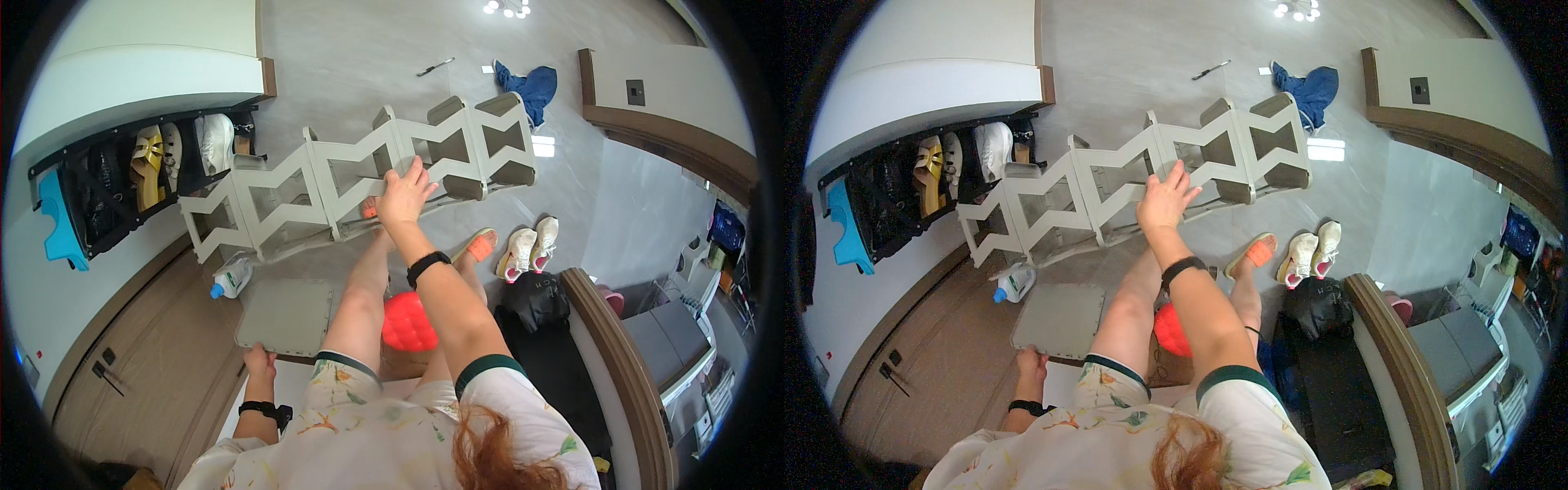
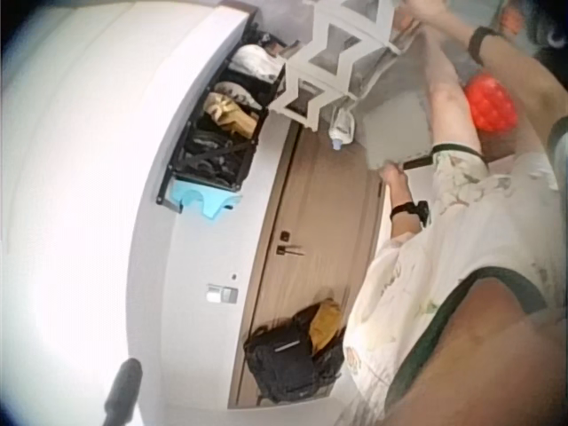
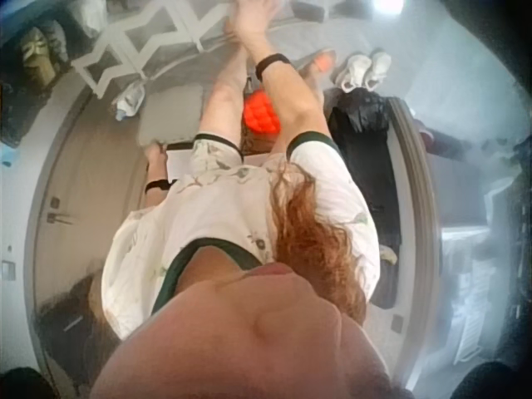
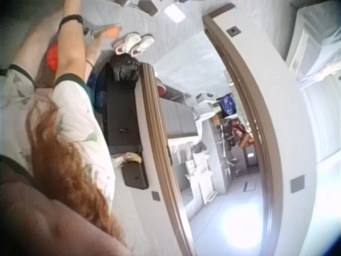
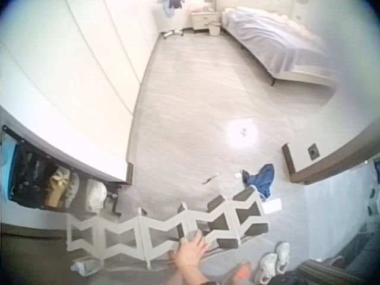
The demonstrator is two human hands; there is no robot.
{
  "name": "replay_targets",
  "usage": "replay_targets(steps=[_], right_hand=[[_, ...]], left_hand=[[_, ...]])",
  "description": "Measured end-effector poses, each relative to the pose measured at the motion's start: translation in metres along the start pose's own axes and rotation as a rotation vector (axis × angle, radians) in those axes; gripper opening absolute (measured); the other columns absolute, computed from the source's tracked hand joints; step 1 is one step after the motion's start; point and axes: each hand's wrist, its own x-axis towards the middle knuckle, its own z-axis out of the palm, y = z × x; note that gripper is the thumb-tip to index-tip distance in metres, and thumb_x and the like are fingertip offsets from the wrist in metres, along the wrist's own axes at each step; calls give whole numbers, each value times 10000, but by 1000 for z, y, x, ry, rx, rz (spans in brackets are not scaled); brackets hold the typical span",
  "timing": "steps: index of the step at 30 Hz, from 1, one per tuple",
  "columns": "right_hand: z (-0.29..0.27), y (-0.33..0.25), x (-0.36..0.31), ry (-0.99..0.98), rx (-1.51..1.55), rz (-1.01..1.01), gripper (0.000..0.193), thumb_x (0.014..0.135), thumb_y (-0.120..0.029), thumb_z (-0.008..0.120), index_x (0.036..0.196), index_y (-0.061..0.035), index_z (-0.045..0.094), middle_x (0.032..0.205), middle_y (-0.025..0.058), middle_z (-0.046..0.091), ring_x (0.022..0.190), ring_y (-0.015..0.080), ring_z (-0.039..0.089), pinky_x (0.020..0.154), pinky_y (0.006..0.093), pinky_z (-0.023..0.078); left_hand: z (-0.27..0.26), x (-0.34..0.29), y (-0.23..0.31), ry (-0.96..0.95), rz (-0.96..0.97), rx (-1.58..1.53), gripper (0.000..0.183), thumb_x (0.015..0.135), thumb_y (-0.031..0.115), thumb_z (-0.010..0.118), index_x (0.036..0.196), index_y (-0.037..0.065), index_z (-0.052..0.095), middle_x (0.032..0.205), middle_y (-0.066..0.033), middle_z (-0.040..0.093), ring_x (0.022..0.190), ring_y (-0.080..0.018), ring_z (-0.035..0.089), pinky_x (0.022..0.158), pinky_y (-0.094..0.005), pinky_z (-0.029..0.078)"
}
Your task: The person unboxes a modular shelf component, removes a pair of shoes from inside it, and proceeds to assemble the interlocking shelf panels on the floor.
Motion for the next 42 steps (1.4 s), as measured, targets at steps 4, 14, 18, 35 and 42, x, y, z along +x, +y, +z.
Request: replay_targets(steps=[4, 14, 18, 35, 42], right_hand=[[27, -12, 3, -23, -65, 29, 251, 670, -123, 640, 917, -93, 607, 1337, 218, 234, 1196, 385, 272, 961, 635, 191], [74, -16, 12, -110, -273, 76, 209, 808, -183, 517, 993, -129, 598, 1340, 202, 237, 1194, 358, 286, 933, 609, 265], [88, -10, 16, -144, -277, 105, 223, 817, -187, 505, 1015, -127, 589, 1355, 206, 219, 1197, 357, 286, 936, 596, 272], [113, 18, 34, -283, -314, 115, 324, 849, -244, 466, 1143, -142, 556, 1365, 199, 183, 1194, 368, 287, 879, 594, 350], [121, 29, 35, -289, -303, 107, 345, 834, -242, 481, 1136, -97, 563, 1381, 214, 161, 1197, 383, 278, 861, 602, 359]], left_hand=[[21, -15, 22, -30, 192, 53, 230, 808, 61, 453, 1037, 48, 431, 893, -72, 526, 692, -163, 533, 505, -304, 466], [43, -39, 50, -128, 387, 39, 147, 820, 49, 435, 962, 73, 404, 892, -53, 523, 710, -120, 512, 534, -252, 431], [47, -38, 44, -58, 382, 180, 169, 826, 37, 424, 992, 59, 402, 895, -49, 526, 718, -109, 504, 552, -238, 425], [139, -164, 92, -71, 840, 112, 230, 837, 33, 416, 1064, 65, 405, 941, -13, 553, 776, -72, 529, 597, -211, 439], [228, -222, 112, -208, 1129, 104, 162, 853, 60, 455, 1015, 64, 448, 813, 11, 545, 636, -26, 484, 505, -172, 366]])
